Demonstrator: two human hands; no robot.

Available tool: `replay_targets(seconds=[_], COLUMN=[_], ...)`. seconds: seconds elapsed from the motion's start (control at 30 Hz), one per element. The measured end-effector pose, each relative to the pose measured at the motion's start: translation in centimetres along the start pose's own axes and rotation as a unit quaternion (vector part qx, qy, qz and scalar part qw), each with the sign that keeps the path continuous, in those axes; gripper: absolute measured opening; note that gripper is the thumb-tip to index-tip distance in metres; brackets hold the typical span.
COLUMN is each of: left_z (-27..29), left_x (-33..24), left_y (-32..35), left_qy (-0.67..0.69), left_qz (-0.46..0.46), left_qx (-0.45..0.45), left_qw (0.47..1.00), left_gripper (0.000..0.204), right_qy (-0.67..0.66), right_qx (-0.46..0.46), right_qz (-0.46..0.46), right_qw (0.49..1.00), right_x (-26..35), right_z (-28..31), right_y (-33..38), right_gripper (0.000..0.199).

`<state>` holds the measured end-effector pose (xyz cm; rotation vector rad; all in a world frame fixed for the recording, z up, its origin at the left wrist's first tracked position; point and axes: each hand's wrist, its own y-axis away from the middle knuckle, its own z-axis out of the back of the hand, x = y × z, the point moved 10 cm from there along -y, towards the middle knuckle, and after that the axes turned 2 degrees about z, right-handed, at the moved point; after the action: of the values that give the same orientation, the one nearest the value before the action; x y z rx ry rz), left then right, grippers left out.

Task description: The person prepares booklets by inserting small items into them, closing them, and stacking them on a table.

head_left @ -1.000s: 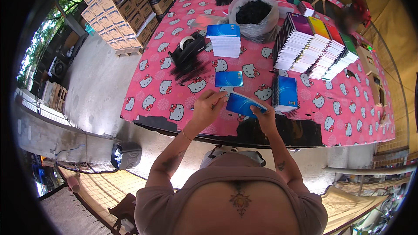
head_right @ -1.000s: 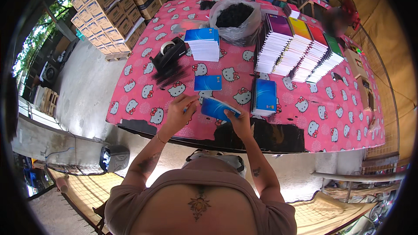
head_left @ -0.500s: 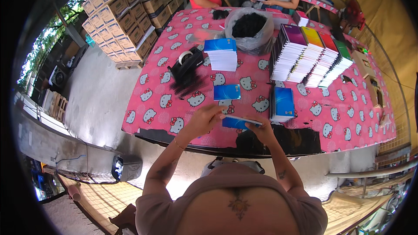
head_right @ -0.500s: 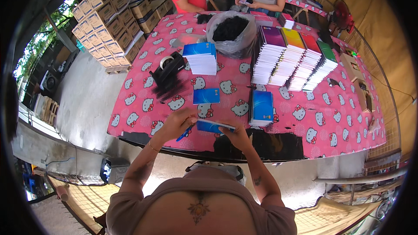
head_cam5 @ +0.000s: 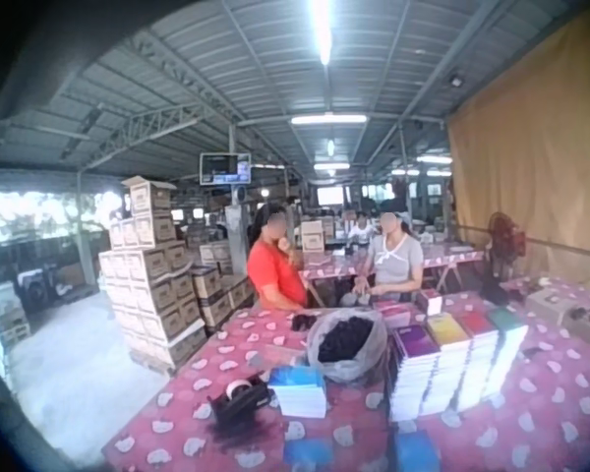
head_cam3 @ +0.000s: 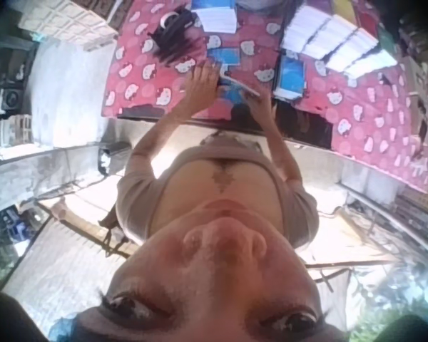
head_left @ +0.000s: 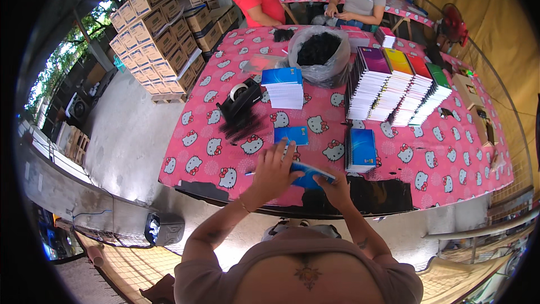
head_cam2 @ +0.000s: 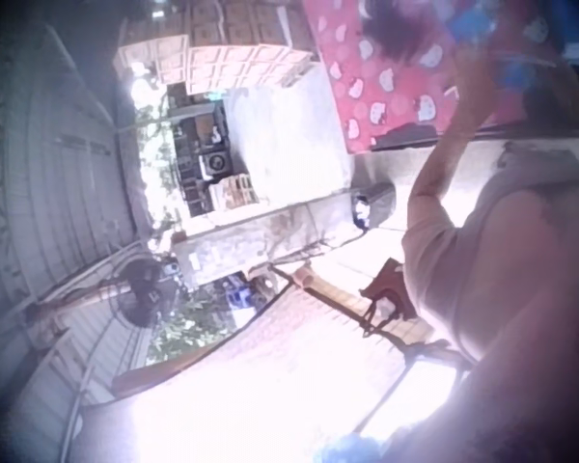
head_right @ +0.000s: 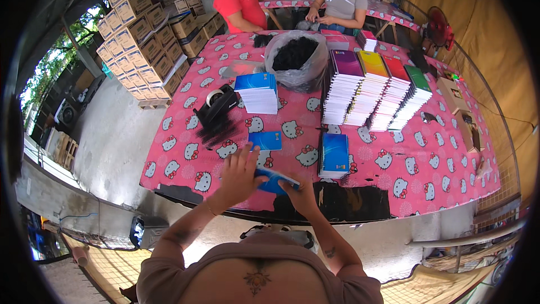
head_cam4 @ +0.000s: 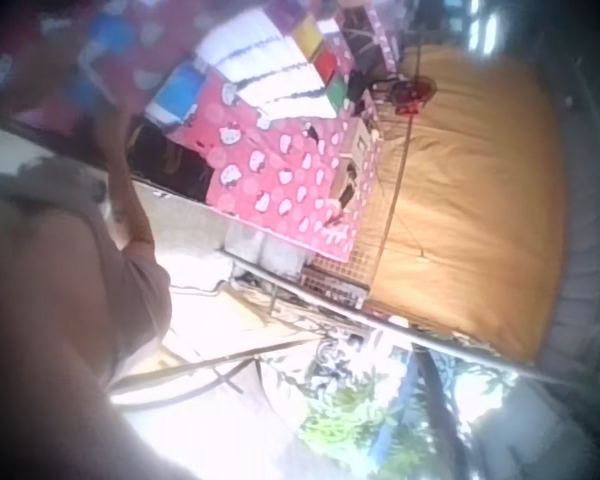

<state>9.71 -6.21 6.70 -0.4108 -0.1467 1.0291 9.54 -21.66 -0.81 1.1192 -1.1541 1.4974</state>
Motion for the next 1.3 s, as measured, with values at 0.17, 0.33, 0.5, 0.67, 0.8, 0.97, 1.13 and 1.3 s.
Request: replay_targets(seconds=[0.17, 0.33, 0.5, 0.67, 0.8, 0.97, 1.13, 1.3], left_z=[-4.5, -2.7, -0.5, -5.9, 0.2, -6.4, -2.8, -4.3], left_x=[-1.8, -1.5, -1.6, -4.2, -2.1, -6.2, -4.1, -5.6], left_y=[3.4, -0.6, -2.8, 2.3, -4.5, 2.8, -4.2, -1.1], left_qy=[-0.008, -0.044, -0.074, 0.054, -0.134, 0.024, -0.022, 0.036], left_qz=[0.021, -0.004, -0.019, -0.092, -0.015, -0.116, -0.068, -0.069], left_qx=[0.037, -0.020, -0.032, 0.118, -0.047, 0.110, 0.017, 0.048], left_qw=[0.999, 0.999, 0.997, 0.987, 0.990, 0.987, 0.997, 0.996], left_gripper=[0.080, 0.089, 0.087, 0.083, 0.094, 0.093, 0.095, 0.089], right_qy=[-0.128, -0.059, -0.035, -0.057, -0.040, -0.078, -0.033, -0.067], right_qx=[-0.081, -0.058, -0.070, -0.079, -0.048, -0.078, -0.053, -0.061], right_qz=[-0.022, -0.050, 0.003, -0.075, -0.069, -0.082, -0.071, -0.024], right_qw=[0.988, 0.995, 0.997, 0.992, 0.996, 0.990, 0.996, 0.996], right_x=[-0.2, -0.2, 1.7, -2.2, -1.7, -2.5, -2.9, -2.9], right_z=[1.5, 1.7, 1.9, 2.9, 1.0, 2.2, 0.6, 0.8], right_y=[0.3, 0.7, 0.8, 1.3, 2.1, 1.2, 0.9, 0.8], right_gripper=[0.031, 0.032, 0.028, 0.026, 0.026, 0.033, 0.044, 0.045])
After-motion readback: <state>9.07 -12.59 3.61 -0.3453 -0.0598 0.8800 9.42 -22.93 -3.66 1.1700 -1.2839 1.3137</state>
